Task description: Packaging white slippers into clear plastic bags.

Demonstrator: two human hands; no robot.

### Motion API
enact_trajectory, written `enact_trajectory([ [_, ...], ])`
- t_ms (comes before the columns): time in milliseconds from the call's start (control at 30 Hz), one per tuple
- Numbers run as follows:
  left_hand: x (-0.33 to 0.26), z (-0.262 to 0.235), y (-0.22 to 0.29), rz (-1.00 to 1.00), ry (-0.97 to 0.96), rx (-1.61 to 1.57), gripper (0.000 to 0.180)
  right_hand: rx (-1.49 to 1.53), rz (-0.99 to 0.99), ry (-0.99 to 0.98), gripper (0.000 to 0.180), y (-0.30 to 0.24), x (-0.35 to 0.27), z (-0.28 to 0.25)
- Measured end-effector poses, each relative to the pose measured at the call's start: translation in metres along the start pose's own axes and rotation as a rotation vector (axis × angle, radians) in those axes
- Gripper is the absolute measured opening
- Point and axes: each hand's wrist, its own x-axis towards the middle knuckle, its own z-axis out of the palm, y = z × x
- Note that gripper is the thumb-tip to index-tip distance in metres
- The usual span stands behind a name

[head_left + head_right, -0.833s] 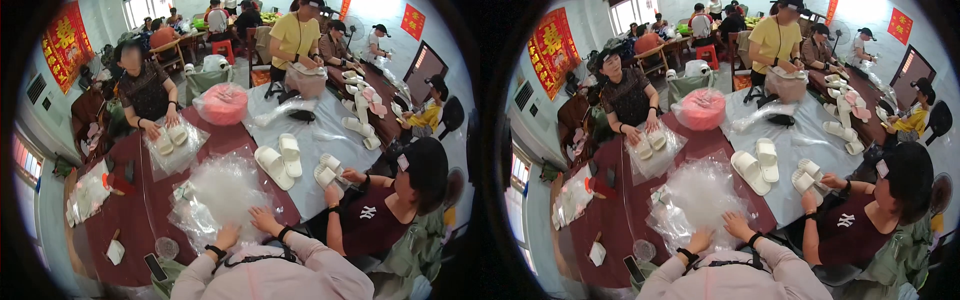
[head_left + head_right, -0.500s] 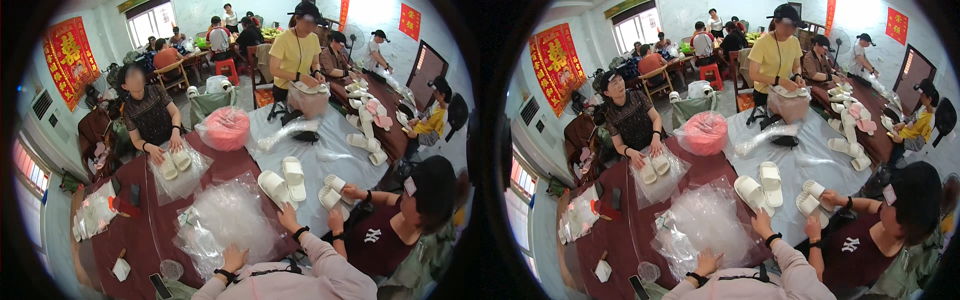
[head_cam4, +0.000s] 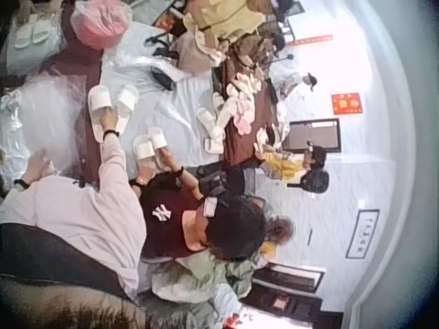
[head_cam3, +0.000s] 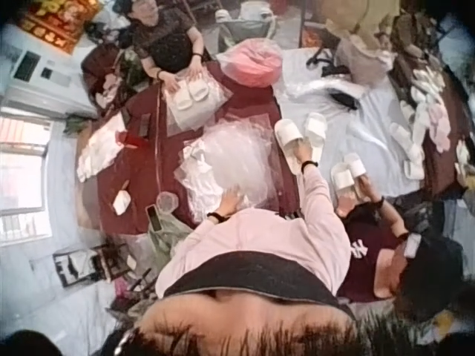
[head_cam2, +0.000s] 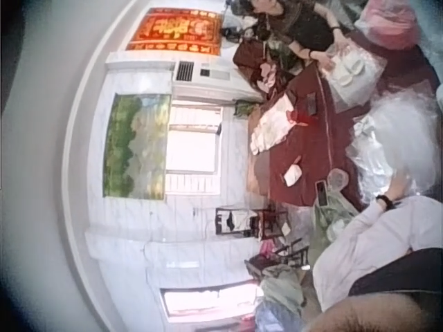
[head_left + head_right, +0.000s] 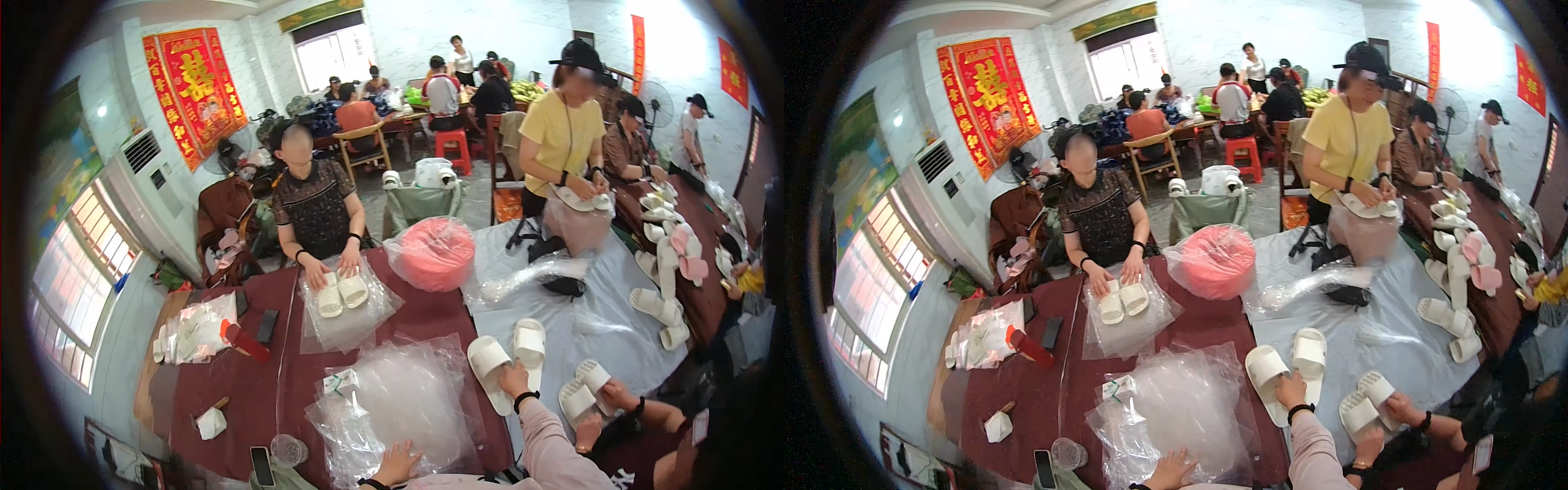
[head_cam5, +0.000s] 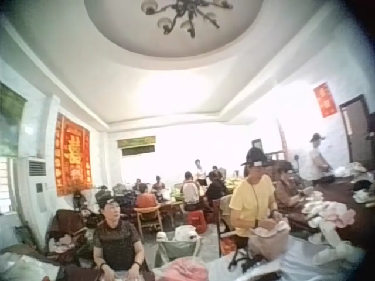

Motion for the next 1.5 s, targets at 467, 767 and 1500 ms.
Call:
enact_trajectory([
  [467, 0.005, 0.009, 0.001, -0.061, -0.081, -0.098, 0.061, 0.11, 0.097, 0.132, 0.036, -0.003, 0.037, 0.004],
  [767, 0.008, 0.018, 0.0, -0.062, -0.008, -0.033, 0.056, 1.27, 0.206, 0.252, 0.026, -0.032, -0.035, -0.049],
  [1500, 0.007, 0.039, -0.037, 0.068, 0.107, -0.11, 0.047, 1.071, -0.244, -0.851, 0.031, -0.097, -0.212, -0.084],
])
